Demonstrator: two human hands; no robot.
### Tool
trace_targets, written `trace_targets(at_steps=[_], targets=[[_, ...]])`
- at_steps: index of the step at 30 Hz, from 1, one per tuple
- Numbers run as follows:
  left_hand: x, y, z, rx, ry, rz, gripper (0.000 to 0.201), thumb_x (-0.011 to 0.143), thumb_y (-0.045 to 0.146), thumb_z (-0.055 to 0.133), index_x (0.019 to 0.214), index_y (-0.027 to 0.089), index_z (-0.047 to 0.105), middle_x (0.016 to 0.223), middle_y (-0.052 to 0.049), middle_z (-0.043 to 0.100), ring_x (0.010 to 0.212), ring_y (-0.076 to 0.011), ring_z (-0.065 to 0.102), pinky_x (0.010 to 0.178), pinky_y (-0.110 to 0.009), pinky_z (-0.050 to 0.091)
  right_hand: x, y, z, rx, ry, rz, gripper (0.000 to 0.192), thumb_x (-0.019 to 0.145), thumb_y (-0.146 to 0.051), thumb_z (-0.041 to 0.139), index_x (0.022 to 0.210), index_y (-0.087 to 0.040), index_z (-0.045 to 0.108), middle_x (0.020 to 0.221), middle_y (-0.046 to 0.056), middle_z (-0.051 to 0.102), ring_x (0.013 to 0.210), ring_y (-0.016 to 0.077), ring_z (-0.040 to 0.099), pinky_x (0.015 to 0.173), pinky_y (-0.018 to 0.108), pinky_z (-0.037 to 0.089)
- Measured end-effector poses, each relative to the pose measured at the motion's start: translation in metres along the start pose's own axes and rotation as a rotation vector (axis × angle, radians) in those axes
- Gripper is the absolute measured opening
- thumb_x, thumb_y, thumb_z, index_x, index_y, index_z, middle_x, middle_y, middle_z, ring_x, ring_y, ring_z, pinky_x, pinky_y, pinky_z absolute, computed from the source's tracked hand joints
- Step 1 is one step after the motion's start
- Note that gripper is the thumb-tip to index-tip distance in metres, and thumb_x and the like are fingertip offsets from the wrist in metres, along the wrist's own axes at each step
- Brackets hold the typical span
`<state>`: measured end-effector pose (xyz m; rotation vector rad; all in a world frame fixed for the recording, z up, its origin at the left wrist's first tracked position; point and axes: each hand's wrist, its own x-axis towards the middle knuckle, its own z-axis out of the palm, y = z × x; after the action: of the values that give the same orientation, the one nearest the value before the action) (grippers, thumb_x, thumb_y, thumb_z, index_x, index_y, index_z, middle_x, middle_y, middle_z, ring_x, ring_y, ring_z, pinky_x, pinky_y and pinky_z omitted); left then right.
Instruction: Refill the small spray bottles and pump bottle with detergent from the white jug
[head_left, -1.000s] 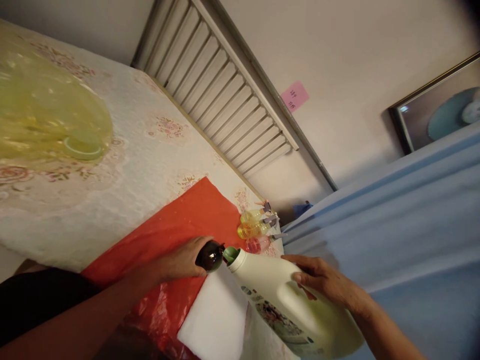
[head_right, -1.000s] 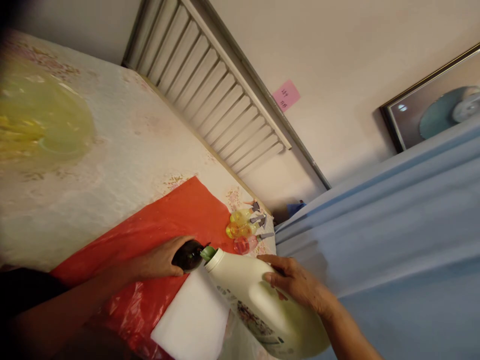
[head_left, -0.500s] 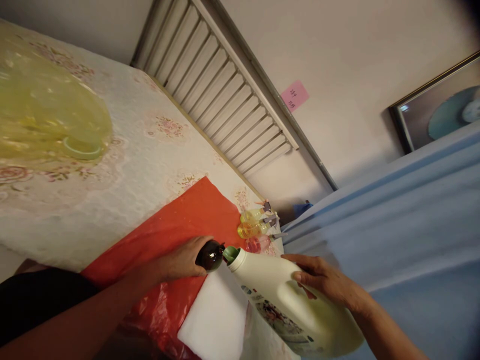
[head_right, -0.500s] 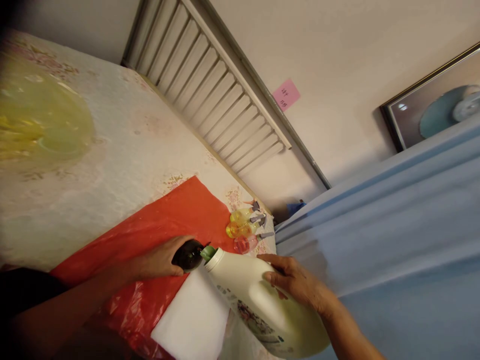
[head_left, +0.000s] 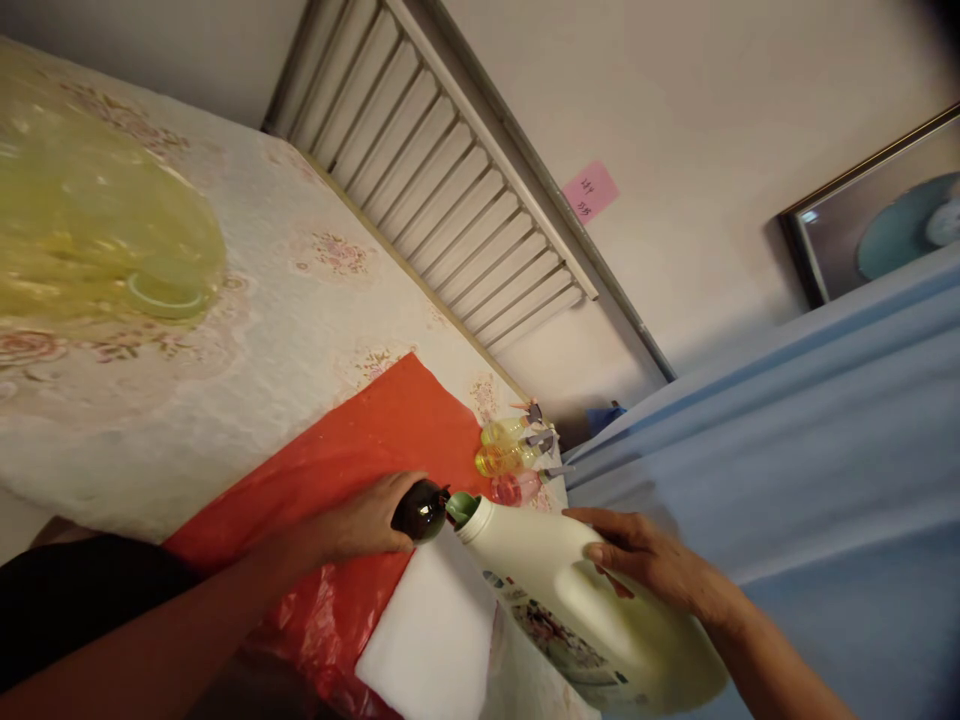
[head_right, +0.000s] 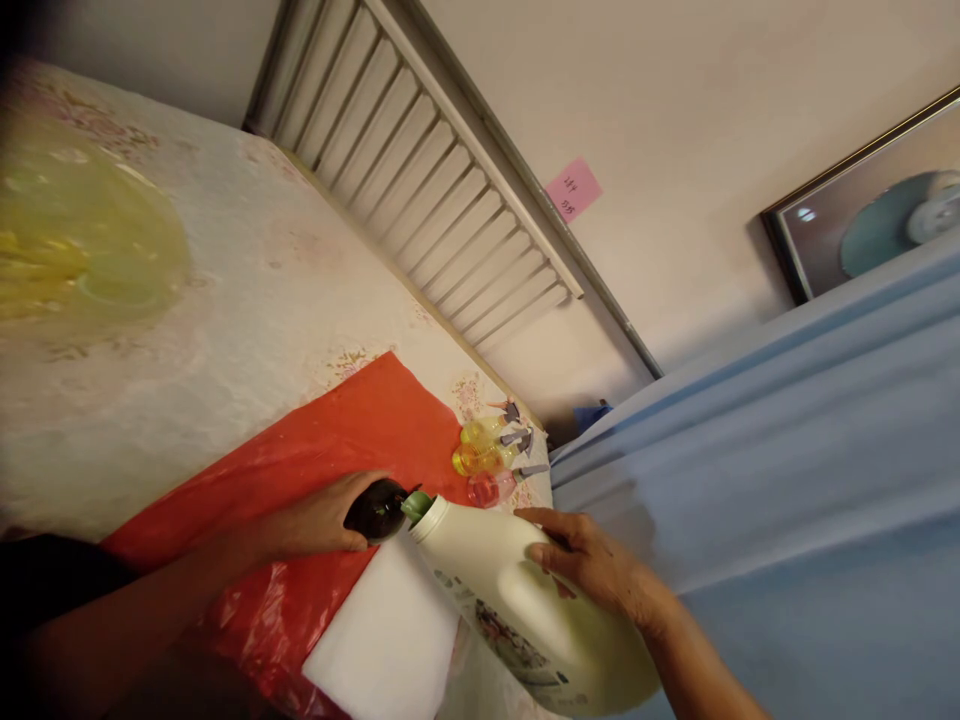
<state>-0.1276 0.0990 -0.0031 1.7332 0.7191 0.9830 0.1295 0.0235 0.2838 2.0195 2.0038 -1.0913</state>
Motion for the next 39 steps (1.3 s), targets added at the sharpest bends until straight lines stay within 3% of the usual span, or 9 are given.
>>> trace_targets(at_steps=[24, 39], targets=[[0.001, -0.002, 0.002, -0.027, 0.012, -0.006, 0.058, 0.063, 0.02, 0.073, 0.119, 0.026, 0.058, 0.12, -0.004, 0.067, 0.111, -0.03, 0.063, 0.092, -0.038, 0.051, 0.0, -0.004, 0.001, -0.018, 0.017, 0.029, 0.067, 0.087, -0.064, 0.062, 0.135, -0.018, 0.063, 0.072, 0.001, 0.058, 0.055, 0.0117, 0.046, 0.053, 0.025, 0.036], [0.001, 0.01, -0.003, -0.043, 0.009, -0.005, 0.048, 0.066, 0.023, 0.072, 0.113, 0.025, 0.061, 0.111, -0.002, 0.069, 0.104, -0.0275, 0.065, 0.087, -0.035, 0.052, 0.001, 0.0, -0.001, -0.03, 0.02, 0.025, 0.068, 0.087, -0.063, 0.062, 0.137, -0.018, 0.062, 0.075, 0.003, 0.062, 0.055, 0.0118, 0.046, 0.053, 0.026, 0.037]])
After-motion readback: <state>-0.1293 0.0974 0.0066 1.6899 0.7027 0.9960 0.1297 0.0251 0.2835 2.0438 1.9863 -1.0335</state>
